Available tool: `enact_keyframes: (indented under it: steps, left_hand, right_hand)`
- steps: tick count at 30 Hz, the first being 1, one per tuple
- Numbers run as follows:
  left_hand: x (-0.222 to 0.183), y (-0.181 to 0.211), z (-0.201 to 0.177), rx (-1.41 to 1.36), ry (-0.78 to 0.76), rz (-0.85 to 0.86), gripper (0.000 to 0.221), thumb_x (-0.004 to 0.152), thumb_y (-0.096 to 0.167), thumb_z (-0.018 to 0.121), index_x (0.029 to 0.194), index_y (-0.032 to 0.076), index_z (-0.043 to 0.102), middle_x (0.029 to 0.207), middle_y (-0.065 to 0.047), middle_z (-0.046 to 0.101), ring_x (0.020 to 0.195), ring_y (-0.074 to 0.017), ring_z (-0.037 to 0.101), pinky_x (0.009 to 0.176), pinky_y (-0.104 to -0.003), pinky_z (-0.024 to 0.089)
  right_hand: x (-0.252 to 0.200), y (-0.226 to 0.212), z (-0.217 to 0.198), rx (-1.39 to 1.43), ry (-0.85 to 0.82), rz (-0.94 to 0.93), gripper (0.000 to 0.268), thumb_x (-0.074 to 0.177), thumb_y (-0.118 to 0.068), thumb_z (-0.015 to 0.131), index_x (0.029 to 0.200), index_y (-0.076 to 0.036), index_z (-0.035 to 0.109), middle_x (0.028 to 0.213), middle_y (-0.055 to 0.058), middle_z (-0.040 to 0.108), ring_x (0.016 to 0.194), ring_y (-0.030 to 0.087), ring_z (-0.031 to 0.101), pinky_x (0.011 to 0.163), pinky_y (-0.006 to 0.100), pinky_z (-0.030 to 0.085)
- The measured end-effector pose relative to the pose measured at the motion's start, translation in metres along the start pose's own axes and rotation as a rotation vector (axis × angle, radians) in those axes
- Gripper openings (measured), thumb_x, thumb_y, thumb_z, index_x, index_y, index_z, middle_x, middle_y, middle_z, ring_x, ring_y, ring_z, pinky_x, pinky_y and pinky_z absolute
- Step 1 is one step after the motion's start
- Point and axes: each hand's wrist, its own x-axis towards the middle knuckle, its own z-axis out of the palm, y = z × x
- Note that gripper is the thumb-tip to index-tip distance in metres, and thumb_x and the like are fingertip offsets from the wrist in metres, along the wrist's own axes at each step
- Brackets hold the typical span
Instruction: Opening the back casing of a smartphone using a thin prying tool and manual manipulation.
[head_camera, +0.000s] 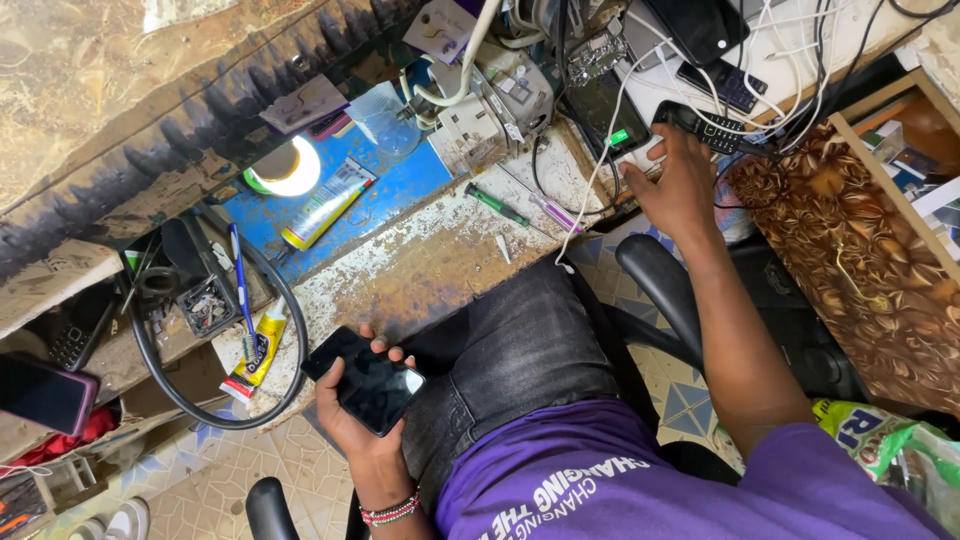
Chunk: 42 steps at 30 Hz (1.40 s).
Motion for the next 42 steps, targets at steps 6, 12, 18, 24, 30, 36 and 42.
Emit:
enact_keyframes:
  steps: [6, 12, 18, 24, 30, 36, 42]
  left_hand:
    - [0.0, -0.001, 0.001, 0.011, 0.011, 0.011, 0.047, 0.089, 0.029, 0.062, 0.127, 0.002, 0.057, 0.099, -0.012, 0.061, 0.089, -0.0298, 0.059, 0.085, -0.044, 0.049]
    - [0.001, 0.0, -0.002, 0.008, -0.021, 0.006, 0.047, 0.089, 0.028, 0.063, 0.127, 0.002, 0.057, 0.099, -0.013, 0.061, 0.09, -0.03, 0.059, 0.087, -0.044, 0.049]
    - [0.003, 0.0, -0.006, 0.007, -0.031, -0.002, 0.047, 0.089, 0.029, 0.062, 0.128, 0.002, 0.057, 0.1, -0.013, 0.061, 0.091, -0.0298, 0.059, 0.087, -0.045, 0.048]
    - [0.001, 0.0, -0.003, 0.012, -0.031, 0.001, 0.047, 0.089, 0.029, 0.063, 0.128, 0.002, 0.057, 0.1, -0.012, 0.061, 0.09, -0.0299, 0.06, 0.086, -0.045, 0.049]
    - [-0.001, 0.0, 0.0, 0.032, -0.021, 0.016, 0.047, 0.089, 0.029, 0.062, 0.128, 0.002, 0.056, 0.099, -0.013, 0.061, 0.09, -0.0301, 0.06, 0.087, -0.045, 0.048]
    - [0.0, 0.001, 0.0, 0.008, -0.059, 0.004, 0.048, 0.088, 0.026, 0.064, 0.128, 0.0, 0.054, 0.1, -0.013, 0.06, 0.09, -0.0308, 0.059, 0.086, -0.044, 0.049]
    - [-0.001, 0.003, 0.0, 0.018, -0.028, -0.011, 0.051, 0.086, 0.027, 0.066, 0.129, 0.001, 0.056, 0.101, -0.012, 0.061, 0.089, -0.0302, 0.06, 0.087, -0.045, 0.049]
  right_hand:
    - [0.001, 0.0, 0.0, -0.01, -0.011, 0.013, 0.059, 0.1, -0.033, 0.075, 0.146, -0.005, 0.053, 0.114, 0.011, 0.063, 0.121, 0.037, 0.049, 0.101, 0.056, 0.036]
    - [0.002, 0.005, 0.003, -0.017, -0.001, -0.002, 0.06, 0.099, -0.033, 0.075, 0.147, -0.005, 0.053, 0.114, 0.011, 0.063, 0.119, 0.037, 0.05, 0.1, 0.055, 0.036]
    - [0.001, -0.001, 0.0, -0.019, -0.008, 0.017, 0.06, 0.099, -0.031, 0.076, 0.147, -0.005, 0.053, 0.116, 0.011, 0.062, 0.121, 0.036, 0.049, 0.099, 0.053, 0.037]
    - [0.001, -0.001, 0.0, -0.03, -0.005, 0.008, 0.06, 0.098, -0.03, 0.077, 0.147, -0.005, 0.052, 0.115, 0.01, 0.063, 0.122, 0.036, 0.05, 0.1, 0.054, 0.036]
    - [-0.001, 0.0, 0.001, -0.033, 0.003, -0.016, 0.062, 0.098, -0.029, 0.078, 0.147, -0.003, 0.051, 0.115, 0.011, 0.062, 0.121, 0.038, 0.05, 0.099, 0.058, 0.036]
    - [-0.004, -0.002, -0.041, 0.136, 0.328, -0.016, 0.04, 0.094, 0.021, 0.055, 0.128, 0.003, 0.065, 0.11, 0.013, 0.077, 0.079, 0.022, 0.074, 0.056, 0.027, 0.061]
    - [-0.006, 0.121, -0.056, -0.1, 0.517, 0.085, 0.033, 0.121, -0.013, 0.07, 0.089, -0.01, 0.077, 0.082, 0.002, 0.076, 0.067, 0.017, 0.071, 0.062, 0.041, 0.058]
